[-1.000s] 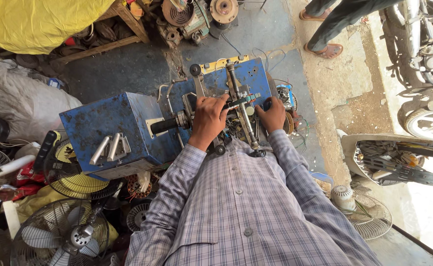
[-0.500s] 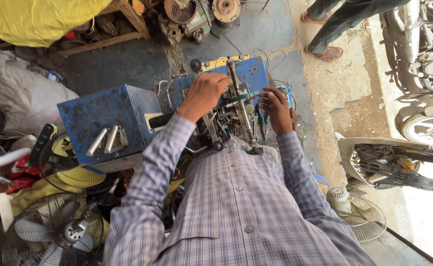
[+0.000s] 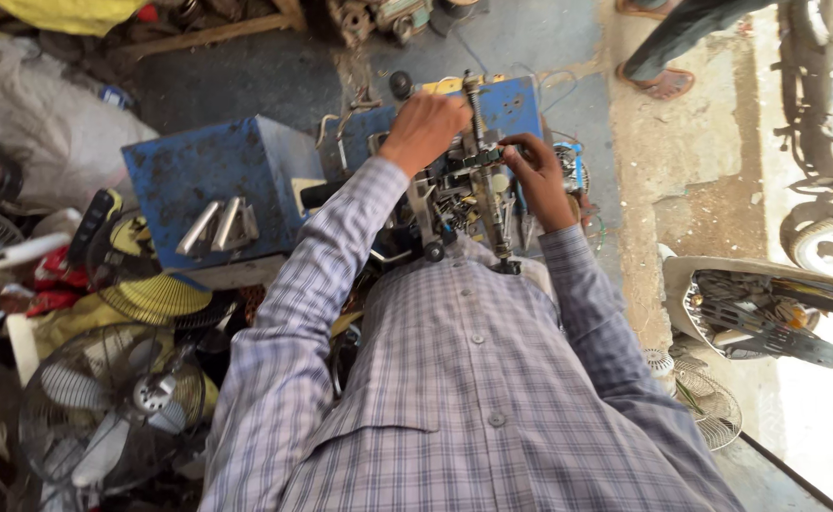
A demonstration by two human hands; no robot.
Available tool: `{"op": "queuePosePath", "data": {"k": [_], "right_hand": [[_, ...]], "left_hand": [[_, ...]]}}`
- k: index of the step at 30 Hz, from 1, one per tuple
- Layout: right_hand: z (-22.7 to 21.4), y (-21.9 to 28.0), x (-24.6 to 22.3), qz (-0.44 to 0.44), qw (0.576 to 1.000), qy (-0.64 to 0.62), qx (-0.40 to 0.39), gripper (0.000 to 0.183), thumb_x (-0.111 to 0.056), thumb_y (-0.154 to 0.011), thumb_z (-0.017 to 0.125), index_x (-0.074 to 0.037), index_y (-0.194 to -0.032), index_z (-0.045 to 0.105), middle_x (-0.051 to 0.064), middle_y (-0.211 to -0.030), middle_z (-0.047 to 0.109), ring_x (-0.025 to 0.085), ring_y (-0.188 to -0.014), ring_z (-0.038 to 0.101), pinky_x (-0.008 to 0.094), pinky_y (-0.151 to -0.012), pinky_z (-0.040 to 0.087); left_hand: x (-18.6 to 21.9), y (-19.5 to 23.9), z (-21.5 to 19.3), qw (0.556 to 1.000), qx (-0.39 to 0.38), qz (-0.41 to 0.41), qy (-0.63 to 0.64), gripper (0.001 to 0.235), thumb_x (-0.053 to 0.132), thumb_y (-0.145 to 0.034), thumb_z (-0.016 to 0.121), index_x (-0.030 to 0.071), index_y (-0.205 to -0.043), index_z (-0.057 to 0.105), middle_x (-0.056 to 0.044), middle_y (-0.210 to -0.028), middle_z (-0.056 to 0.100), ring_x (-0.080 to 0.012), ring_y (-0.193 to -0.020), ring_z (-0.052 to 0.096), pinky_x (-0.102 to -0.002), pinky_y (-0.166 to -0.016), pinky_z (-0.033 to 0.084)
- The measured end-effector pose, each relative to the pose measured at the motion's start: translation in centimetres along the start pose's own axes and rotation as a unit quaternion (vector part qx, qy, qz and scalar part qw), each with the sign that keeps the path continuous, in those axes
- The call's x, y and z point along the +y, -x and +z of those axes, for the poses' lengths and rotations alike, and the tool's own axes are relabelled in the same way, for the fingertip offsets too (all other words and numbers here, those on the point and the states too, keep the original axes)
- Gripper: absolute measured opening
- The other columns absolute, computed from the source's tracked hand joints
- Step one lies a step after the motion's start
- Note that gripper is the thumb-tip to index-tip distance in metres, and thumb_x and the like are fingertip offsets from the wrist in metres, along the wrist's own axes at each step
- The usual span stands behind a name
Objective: The person uses a pair of pliers to manipulate and connect copper wires on a fan motor stator held in a blue workbench fixture, then uses a small tool to press the wires into place.
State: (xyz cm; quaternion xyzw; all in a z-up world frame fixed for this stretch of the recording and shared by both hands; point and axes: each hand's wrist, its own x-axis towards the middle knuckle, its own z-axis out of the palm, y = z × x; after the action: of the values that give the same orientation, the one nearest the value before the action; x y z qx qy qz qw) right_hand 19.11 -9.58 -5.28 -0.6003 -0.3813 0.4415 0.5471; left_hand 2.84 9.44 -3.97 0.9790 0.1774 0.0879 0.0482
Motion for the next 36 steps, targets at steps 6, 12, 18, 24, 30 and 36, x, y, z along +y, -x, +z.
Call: {"op": "queuePosePath", "data": {"k": [6,12,18,24,30,36], "right_hand": [[0.4,0.0,-2.9,-0.127,0.949,0.286,0.027,0.028,-0.025,-0.097,0.082,0.0,-0.106,0.075,0.008,-0.103,0.068,0.016,-0.089,0.068,0.033,-0.074,0.059],[-3.6,-2.9,2.6,0.033,0.999,0.023,-0.007,0.04,-0.034,-0.103,0.07,0.003,-0.119,0.072,0.01,-0.103,0.073,0.017,-0.093,0.069,0.033,-0.085,0.058],[-3.6,-3.1,2.6,0.148,0.977,-0.076,-0.132,0.051,-0.043,-0.107,0.055,0.003,-0.122,0.068,0.011,-0.118,0.071,0.021,-0.106,0.07,0.035,-0.099,0.058],[-3.9,-4.2,2.5,0.152,0.979,-0.098,-0.092,0.046,-0.038,-0.11,0.052,0.005,-0.119,0.066,0.013,-0.113,0.072,0.022,-0.106,0.072,0.038,-0.095,0.061],[-4.2,-7.2,3.5,0.244,0.953,-0.115,-0.138,0.028,-0.014,-0.099,0.063,0.005,-0.121,0.068,0.014,-0.11,0.073,0.021,-0.103,0.072,0.038,-0.09,0.06],[-4.2,-9.5,6.1,0.289,0.932,-0.086,-0.199,0.026,-0.011,-0.098,0.064,0.002,-0.12,0.068,0.013,-0.108,0.074,0.02,-0.095,0.073,0.032,-0.089,0.06]], "left_hand": [[0.3,-0.5,-0.6,0.999,0.029,0.006,-0.021,0.013,0.017,-0.094,0.067,0.012,-0.083,0.068,-0.006,-0.076,0.07,-0.021,-0.078,0.067,-0.04,-0.076,0.05],[0.5,0.8,-1.1,0.989,0.115,0.004,-0.093,0.014,0.007,-0.093,0.062,0.016,-0.101,0.07,-0.005,-0.08,0.07,-0.0222,-0.103,0.067,-0.044,-0.093,0.045],[-0.1,1.5,-0.9,0.997,0.04,-0.029,0.053,0.026,0.006,-0.097,0.062,0.021,-0.117,0.072,0.0,-0.084,0.073,-0.0177,-0.094,0.069,-0.05,-0.126,0.027],[0.7,0.9,0.2,0.997,0.0,-0.063,-0.051,0.014,0.006,-0.101,0.062,0.016,-0.103,0.072,-0.002,-0.069,0.068,-0.0191,-0.082,0.069,-0.047,-0.122,0.031],[2.1,0.0,-1.6,0.993,0.058,-0.107,0.004,0.012,0.008,-0.093,0.063,0.014,-0.088,0.071,-0.004,-0.062,0.064,-0.0232,-0.074,0.068,-0.049,-0.112,0.035],[2.3,-0.1,-2.9,0.994,-0.016,-0.107,0.033,0.024,0.009,-0.087,0.064,0.021,-0.067,0.069,-0.004,-0.061,0.064,-0.0199,-0.074,0.067,-0.039,-0.105,0.041]]}}
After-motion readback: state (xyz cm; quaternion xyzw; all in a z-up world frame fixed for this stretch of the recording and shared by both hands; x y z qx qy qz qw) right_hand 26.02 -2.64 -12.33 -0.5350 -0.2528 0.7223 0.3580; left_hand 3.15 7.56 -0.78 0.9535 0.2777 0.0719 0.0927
